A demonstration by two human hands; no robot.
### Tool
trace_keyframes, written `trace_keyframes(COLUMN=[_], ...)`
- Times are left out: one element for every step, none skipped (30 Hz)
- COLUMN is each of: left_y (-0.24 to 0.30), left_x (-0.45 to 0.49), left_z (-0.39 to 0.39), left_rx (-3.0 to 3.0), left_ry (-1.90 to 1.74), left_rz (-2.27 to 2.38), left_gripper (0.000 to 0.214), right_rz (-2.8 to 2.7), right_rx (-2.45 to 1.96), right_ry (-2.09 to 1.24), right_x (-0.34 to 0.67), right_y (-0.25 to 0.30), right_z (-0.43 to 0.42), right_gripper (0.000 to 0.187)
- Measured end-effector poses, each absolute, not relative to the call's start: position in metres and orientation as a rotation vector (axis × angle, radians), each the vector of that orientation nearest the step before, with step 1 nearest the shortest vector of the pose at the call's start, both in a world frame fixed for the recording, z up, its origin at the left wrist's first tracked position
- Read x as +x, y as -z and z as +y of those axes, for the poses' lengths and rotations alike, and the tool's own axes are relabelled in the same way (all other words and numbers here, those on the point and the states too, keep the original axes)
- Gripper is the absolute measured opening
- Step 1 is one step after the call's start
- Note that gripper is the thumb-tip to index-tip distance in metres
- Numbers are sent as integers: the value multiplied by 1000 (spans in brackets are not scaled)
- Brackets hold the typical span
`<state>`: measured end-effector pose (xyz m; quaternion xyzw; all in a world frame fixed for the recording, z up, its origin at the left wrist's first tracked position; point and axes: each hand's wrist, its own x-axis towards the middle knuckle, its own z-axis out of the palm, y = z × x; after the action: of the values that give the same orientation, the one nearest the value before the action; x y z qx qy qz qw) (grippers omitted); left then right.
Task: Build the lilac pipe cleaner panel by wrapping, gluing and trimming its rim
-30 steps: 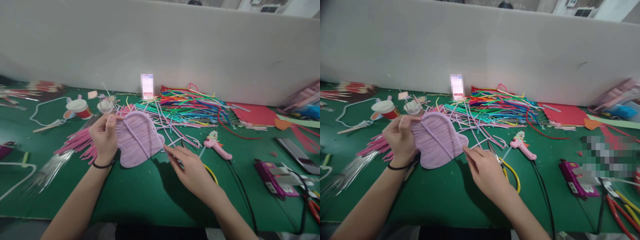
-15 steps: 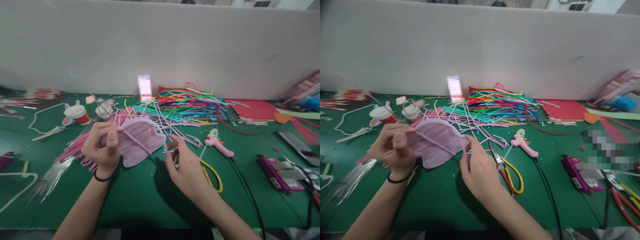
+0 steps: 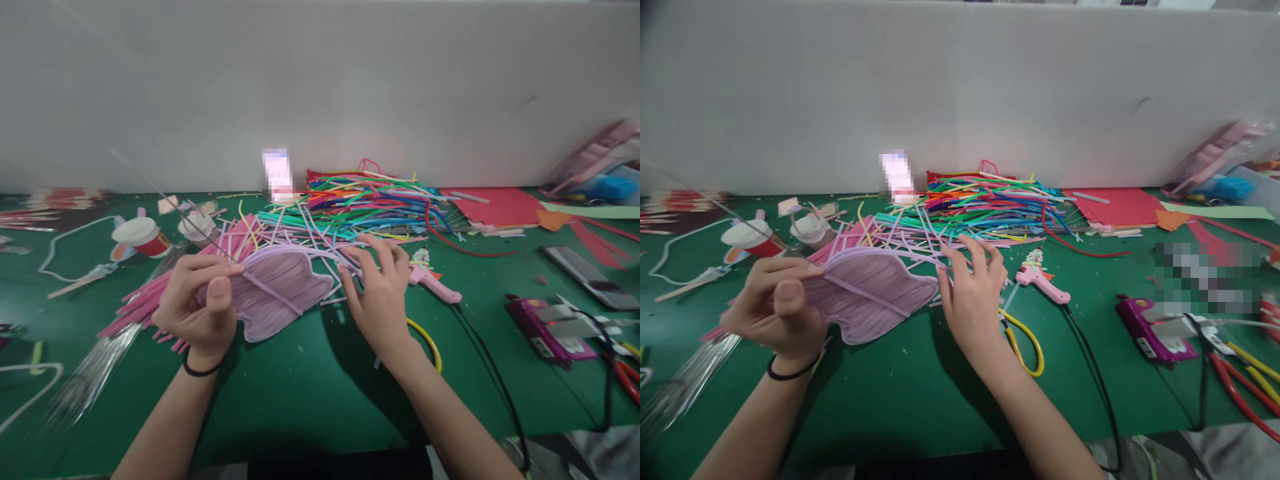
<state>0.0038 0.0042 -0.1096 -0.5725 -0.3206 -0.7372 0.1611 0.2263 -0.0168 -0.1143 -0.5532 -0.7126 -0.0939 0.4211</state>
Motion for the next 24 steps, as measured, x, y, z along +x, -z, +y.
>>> trace_keyframes(left_y=[110, 110, 110, 110, 110, 109, 109, 109, 109, 109, 109, 109, 109, 110, 110, 111, 111, 112, 112, 112, 112, 112, 112, 112], left_x=[4, 4, 4, 4, 4, 5, 5, 5, 5, 5, 5, 5, 4, 4, 4, 3, 3, 3, 3, 3, 3, 4, 4, 5], left_z=[4, 5, 5, 5, 6, 6, 7, 7, 7, 7, 7, 7, 6, 5, 5, 4, 3, 3, 3, 3, 3, 4, 5, 5], left_rx=[-1635, -1635, -1633, -1630, -1627, -1623, -1617, -1612, -1612, -1614, -1618, -1621, -1623, -1624, -1629, -1638, -1646, -1651, -1650, -1643, -1630, -1616, -1607, -1598], left_ry=[2106, 2109, 2114, 2118, 2120, 2123, 2127, 2135, 2141, 2148, 2155, 2160, 2162, 2161, 2155, 2146, 2136, 2129, 2125, 2127, 2132, 2139, 2145, 2150], left_rz=[-921, -926, -934, -948, -967, -991, -1018, -1042, -1062, -1073, -1074, -1064, -1051, -1041, -1042, -1051, -1061, -1065, -1056, -1035, -1007, -982, -967, -956], left_gripper=[21, 21, 21, 21, 22, 23, 24, 25, 25, 25, 24, 24, 24, 24, 23, 23, 22, 22, 22, 22, 23, 23, 24, 24], right_rz=[-1796, -1799, -1796, -1785, -1771, -1762, -1761, -1771, -1789, -1809, -1827, -1835, -1835, -1830, -1822, -1816, -1816, -1819, -1825, -1829, -1831, -1832, -1835, -1838], right_rx=[-1361, -1324, -1277, -1231, -1190, -1162, -1147, -1143, -1148, -1157, -1163, -1165, -1162, -1157, -1149, -1139, -1133, -1131, -1130, -1129, -1128, -1127, -1126, -1125], right_ry=[217, 194, 167, 147, 139, 140, 145, 147, 145, 134, 114, 90, 57, 10, -42, -93, -141, -179, -206, -225, -243, -261, -274, -283], right_x=[229, 230, 232, 233, 233, 232, 231, 229, 227, 224, 221, 218, 215, 212, 210, 207, 205, 204, 202, 201, 200, 199, 198, 197], right_y=[116, 117, 118, 118, 119, 120, 121, 122, 124, 125, 126, 126, 127, 127, 126, 125, 125, 124, 124, 124, 124, 124, 125, 126], right_z=[-15, -15, -15, -17, -20, -24, -27, -31, -34, -37, -40, -42, -44, -45, -47, -48, -50, -52, -54, -56, -57, -58, -59, -59], right_gripper=[16, 12, 12, 14, 19, 23, 26, 28, 30, 31, 33, 33, 33, 32, 31, 30, 30, 30, 30, 30, 30, 30, 30, 31])
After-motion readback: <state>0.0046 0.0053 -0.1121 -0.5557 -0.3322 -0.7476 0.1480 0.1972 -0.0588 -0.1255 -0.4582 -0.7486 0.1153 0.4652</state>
